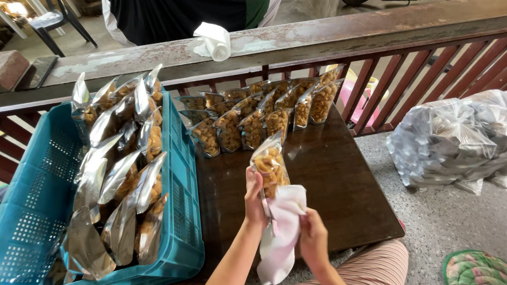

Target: The person sits on the floor and wipes the exterior of sealed snack bags with a white cloth. They pick up each bag from a blue basket, wipe it thoroughly, and place it on a wooden table. The process is repeated for multiple bags.

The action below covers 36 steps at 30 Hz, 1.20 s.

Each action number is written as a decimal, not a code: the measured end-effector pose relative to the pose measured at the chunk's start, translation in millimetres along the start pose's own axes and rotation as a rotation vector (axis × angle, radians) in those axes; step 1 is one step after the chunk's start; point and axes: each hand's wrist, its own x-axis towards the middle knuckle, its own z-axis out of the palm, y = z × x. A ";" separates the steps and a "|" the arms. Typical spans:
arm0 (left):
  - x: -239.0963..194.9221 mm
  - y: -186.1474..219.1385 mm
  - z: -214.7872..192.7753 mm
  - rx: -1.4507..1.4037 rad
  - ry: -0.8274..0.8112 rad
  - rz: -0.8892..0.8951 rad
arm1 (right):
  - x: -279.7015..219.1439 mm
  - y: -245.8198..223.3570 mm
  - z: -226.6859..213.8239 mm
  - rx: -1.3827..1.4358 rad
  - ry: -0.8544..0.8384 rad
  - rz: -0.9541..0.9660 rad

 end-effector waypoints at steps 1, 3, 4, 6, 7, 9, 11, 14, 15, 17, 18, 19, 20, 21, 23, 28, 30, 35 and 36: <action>4.5 -2.9 1.4 0.008 0.029 -0.026 | 8.9 6.7 -9.6 0.023 0.014 0.008; 13.8 -14.2 -0.1 0.024 0.093 -0.083 | 25.3 15.9 -29.3 0.136 0.036 0.034; 22.7 -21.6 -2.7 0.011 0.051 -0.094 | 36.5 17.8 -38.8 0.228 0.043 0.045; 44.8 -41.1 -12.1 -0.018 -0.036 -0.114 | 61.6 17.4 -52.5 0.335 0.022 0.061; 55.9 -53.2 -18.3 0.005 -0.088 -0.088 | 75.7 15.7 -57.9 0.349 -0.008 0.067; 84.0 -77.3 -29.6 0.054 -0.197 -0.029 | 110.9 10.2 -61.9 0.357 -0.076 0.052; 107.7 -100.4 -38.3 0.302 -0.191 0.105 | 148.3 5.9 -58.8 0.338 -0.151 0.023; 136.4 -123.5 -39.7 0.560 -0.100 0.181 | 201.3 5.4 -55.4 0.215 -0.159 0.124; 144.6 -127.8 -38.2 0.628 -0.054 0.184 | 214.8 8.5 -57.6 0.225 -0.183 0.122; 159.9 -135.5 -32.5 0.706 0.001 0.197 | 243.0 18.8 -60.2 0.243 -0.239 0.122; 167.2 -138.2 -30.0 0.748 0.031 0.202 | 256.3 26.0 -60.1 0.229 -0.245 0.140; 175.8 -141.3 -27.0 0.857 0.047 0.328 | 270.6 33.7 -60.0 0.216 -0.252 0.159; 183.3 -144.4 -25.0 0.969 0.058 0.451 | 282.2 42.3 -58.8 0.206 -0.254 0.181; 191.6 -146.9 -24.3 1.079 0.069 0.574 | 295.6 50.0 -56.5 0.232 -0.270 0.158; 209.0 -153.1 -25.4 1.364 0.127 0.324 | 316.4 63.9 -52.3 0.281 -0.299 0.120; 245.3 -174.2 -32.7 1.364 0.332 -0.046 | 353.1 68.0 -26.2 0.096 -0.262 0.183; 262.4 -181.6 -38.5 1.287 0.392 -0.094 | 359.7 65.8 -17.0 0.097 -0.239 0.225; 243.0 -202.1 -47.4 0.771 0.351 -0.176 | 336.0 62.7 -4.9 0.354 -0.140 0.222; 230.6 -205.4 -48.7 0.782 0.332 -0.309 | 323.0 64.7 -8.4 0.406 -0.149 0.215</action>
